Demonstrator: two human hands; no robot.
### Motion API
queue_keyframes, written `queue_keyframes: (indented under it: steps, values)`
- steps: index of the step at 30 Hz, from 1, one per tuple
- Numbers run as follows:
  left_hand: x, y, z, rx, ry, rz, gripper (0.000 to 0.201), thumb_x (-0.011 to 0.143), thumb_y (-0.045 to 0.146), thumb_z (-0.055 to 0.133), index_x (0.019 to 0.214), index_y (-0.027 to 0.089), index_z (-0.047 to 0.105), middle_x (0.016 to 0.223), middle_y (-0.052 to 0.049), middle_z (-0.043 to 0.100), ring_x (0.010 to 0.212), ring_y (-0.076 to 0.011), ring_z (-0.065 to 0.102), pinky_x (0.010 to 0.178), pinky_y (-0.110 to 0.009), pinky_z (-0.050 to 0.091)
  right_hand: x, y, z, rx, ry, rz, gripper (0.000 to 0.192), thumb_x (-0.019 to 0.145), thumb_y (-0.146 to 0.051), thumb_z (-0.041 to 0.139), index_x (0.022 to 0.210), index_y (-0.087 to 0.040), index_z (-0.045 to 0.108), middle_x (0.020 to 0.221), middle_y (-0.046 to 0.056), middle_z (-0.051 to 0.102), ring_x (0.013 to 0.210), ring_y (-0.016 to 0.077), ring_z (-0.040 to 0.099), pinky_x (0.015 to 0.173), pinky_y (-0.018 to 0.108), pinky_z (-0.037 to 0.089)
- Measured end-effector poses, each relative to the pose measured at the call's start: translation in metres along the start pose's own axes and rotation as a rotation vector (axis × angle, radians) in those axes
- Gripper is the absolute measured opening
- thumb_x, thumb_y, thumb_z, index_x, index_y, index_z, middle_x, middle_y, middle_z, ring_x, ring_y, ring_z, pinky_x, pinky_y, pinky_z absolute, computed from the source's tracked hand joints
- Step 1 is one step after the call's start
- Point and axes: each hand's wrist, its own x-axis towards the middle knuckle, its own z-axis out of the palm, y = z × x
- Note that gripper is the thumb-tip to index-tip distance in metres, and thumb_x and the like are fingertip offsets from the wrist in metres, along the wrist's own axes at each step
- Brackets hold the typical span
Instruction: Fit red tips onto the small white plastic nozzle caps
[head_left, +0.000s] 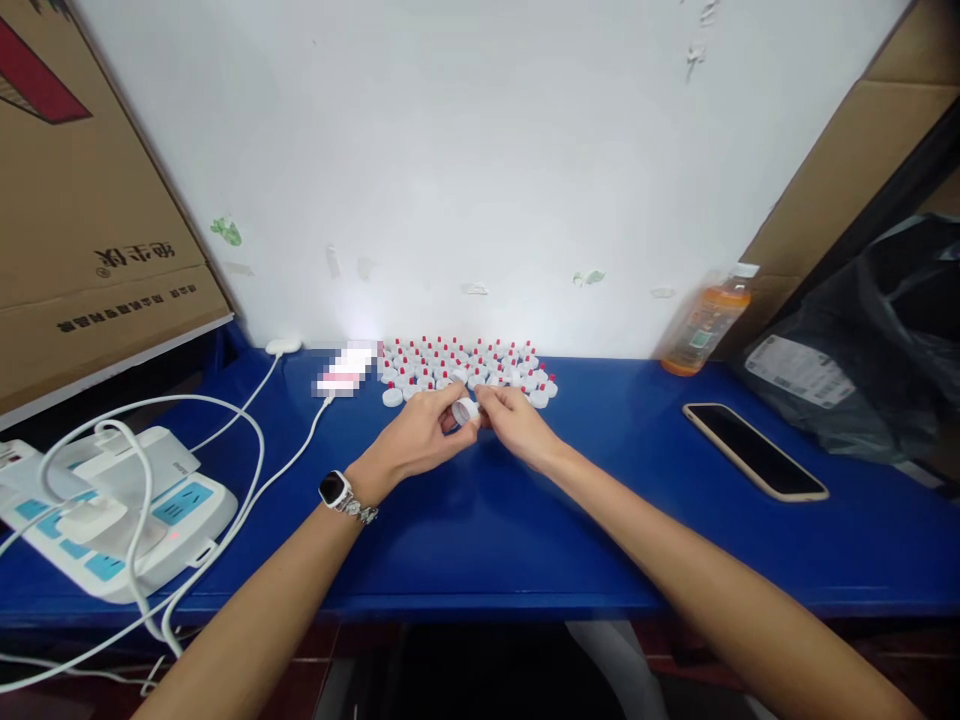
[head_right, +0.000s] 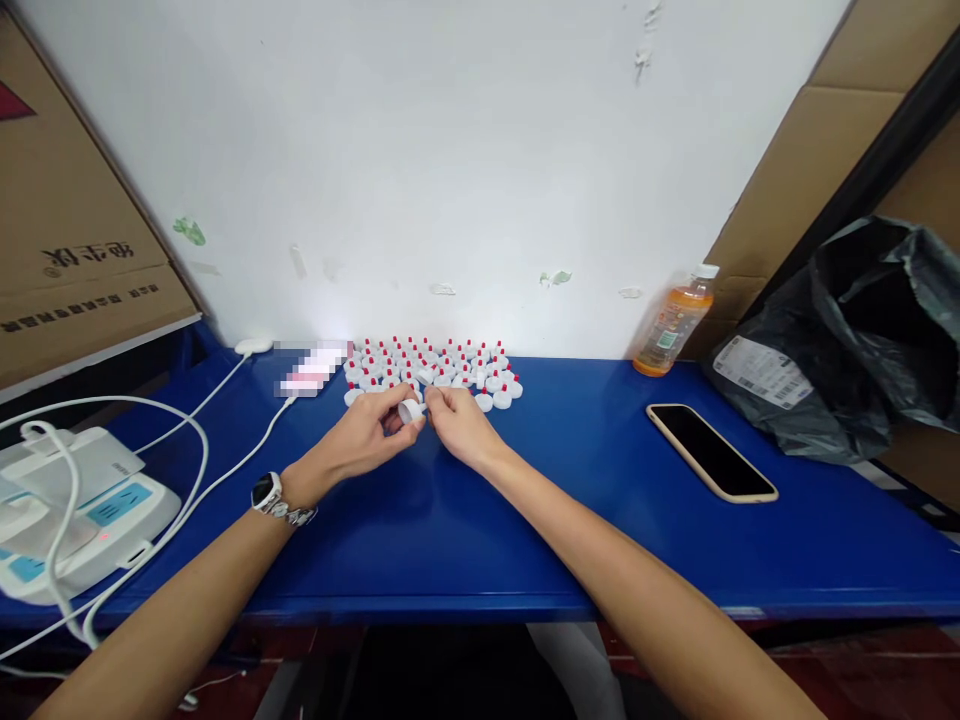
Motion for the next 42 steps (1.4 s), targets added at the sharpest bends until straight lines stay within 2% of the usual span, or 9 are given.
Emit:
queue_keyframes:
  steps: [5,11,16,21,26,30,36,39,42]
  values:
    - [-0.002,-0.013,-0.010,-0.198,0.088,-0.095,0.040,0.096,0.046,0.041,0.070,0.018,0.051,0.062,0.003,0.045,0.059,-0.0115,0.040,0.056,-0.025,0.031,0.002,-0.001,-0.027,-0.154,0.172,-0.084,0.046,0.096,-0.052,0.039,0.061,-0.021,0.043,0.058,-0.002,0.044,0.056,0.0133,0.039,0.058,0.028,0.032]
    - [-0.006,-0.019,-0.015,-0.015,-0.057,0.039,0.026,0.090,0.038,0.058,0.107,0.021,0.068,0.100,-0.005,0.063,0.080,-0.0153,0.056,0.070,-0.028,0.045,-0.007,0.006,-0.030,-0.568,-0.157,-0.274,0.008,0.085,-0.025,0.062,0.080,-0.020,0.066,0.072,0.000,0.061,0.072,0.0157,0.053,0.071,0.030,0.036]
    - [-0.007,-0.024,-0.015,-0.055,-0.171,-0.070,0.025,0.086,0.038,0.065,0.104,0.022,0.071,0.088,-0.003,0.068,0.076,-0.0159,0.060,0.071,-0.029,0.047,-0.009,0.010,-0.027,-0.744,-0.243,-0.337,0.010,0.084,-0.021,0.065,0.091,-0.022,0.072,0.077,0.002,0.064,0.081,0.0190,0.055,0.079,0.034,0.035]
    - [-0.006,-0.033,-0.012,-0.074,-0.260,-0.210,0.025,0.079,0.036,0.073,0.097,0.019,0.070,0.070,0.001,0.063,0.063,-0.0144,0.057,0.061,-0.027,0.043,-0.008,0.008,-0.028,-0.731,-0.184,-0.329,0.017,0.084,-0.025,0.066,0.100,-0.021,0.072,0.075,0.001,0.065,0.081,0.0187,0.056,0.082,0.035,0.035]
    - [-0.007,-0.039,-0.011,0.081,-0.165,-0.100,0.019,0.077,0.033,0.075,0.091,0.020,0.070,0.086,-0.001,0.060,0.078,-0.0167,0.057,0.073,-0.030,0.045,0.002,0.004,-0.023,-0.718,-0.111,-0.342,0.009,0.085,-0.020,0.062,0.083,-0.019,0.070,0.074,0.002,0.065,0.080,0.0175,0.057,0.080,0.032,0.038]
    - [-0.009,-0.045,-0.009,0.148,-0.098,-0.075,0.019,0.081,0.030,0.070,0.098,0.022,0.065,0.096,-0.003,0.054,0.086,-0.0189,0.057,0.082,-0.034,0.046,0.024,0.003,-0.015,-0.757,-0.053,-0.321,0.009,0.084,-0.022,0.061,0.086,-0.018,0.069,0.073,0.002,0.066,0.075,0.0167,0.058,0.075,0.030,0.039]
    - [-0.009,-0.050,-0.006,0.138,-0.033,-0.144,0.031,0.079,0.032,0.072,0.100,0.021,0.053,0.088,0.000,0.055,0.076,-0.0171,0.055,0.069,-0.030,0.044,0.058,0.005,-0.002,-0.723,-0.152,-0.223,0.011,0.082,-0.019,0.061,0.090,-0.017,0.068,0.075,0.002,0.069,0.066,0.0139,0.059,0.065,0.026,0.039]
    - [-0.009,-0.045,-0.007,0.147,-0.019,-0.134,0.030,0.081,0.036,0.070,0.096,0.020,0.050,0.086,0.000,0.056,0.074,-0.0164,0.055,0.067,-0.030,0.043,0.057,0.003,-0.003,-0.639,-0.113,-0.239,0.006,0.081,-0.015,0.060,0.083,-0.016,0.065,0.079,0.003,0.070,0.068,0.0136,0.060,0.065,0.026,0.040]
    - [-0.008,-0.032,-0.006,0.168,0.103,-0.043,0.024,0.090,0.039,0.062,0.100,0.020,0.049,0.093,-0.002,0.057,0.082,-0.0177,0.057,0.073,-0.032,0.047,0.044,-0.001,-0.011,-0.468,0.002,-0.233,0.001,0.080,-0.017,0.060,0.080,-0.017,0.061,0.076,0.003,0.069,0.066,0.0138,0.059,0.064,0.026,0.041]
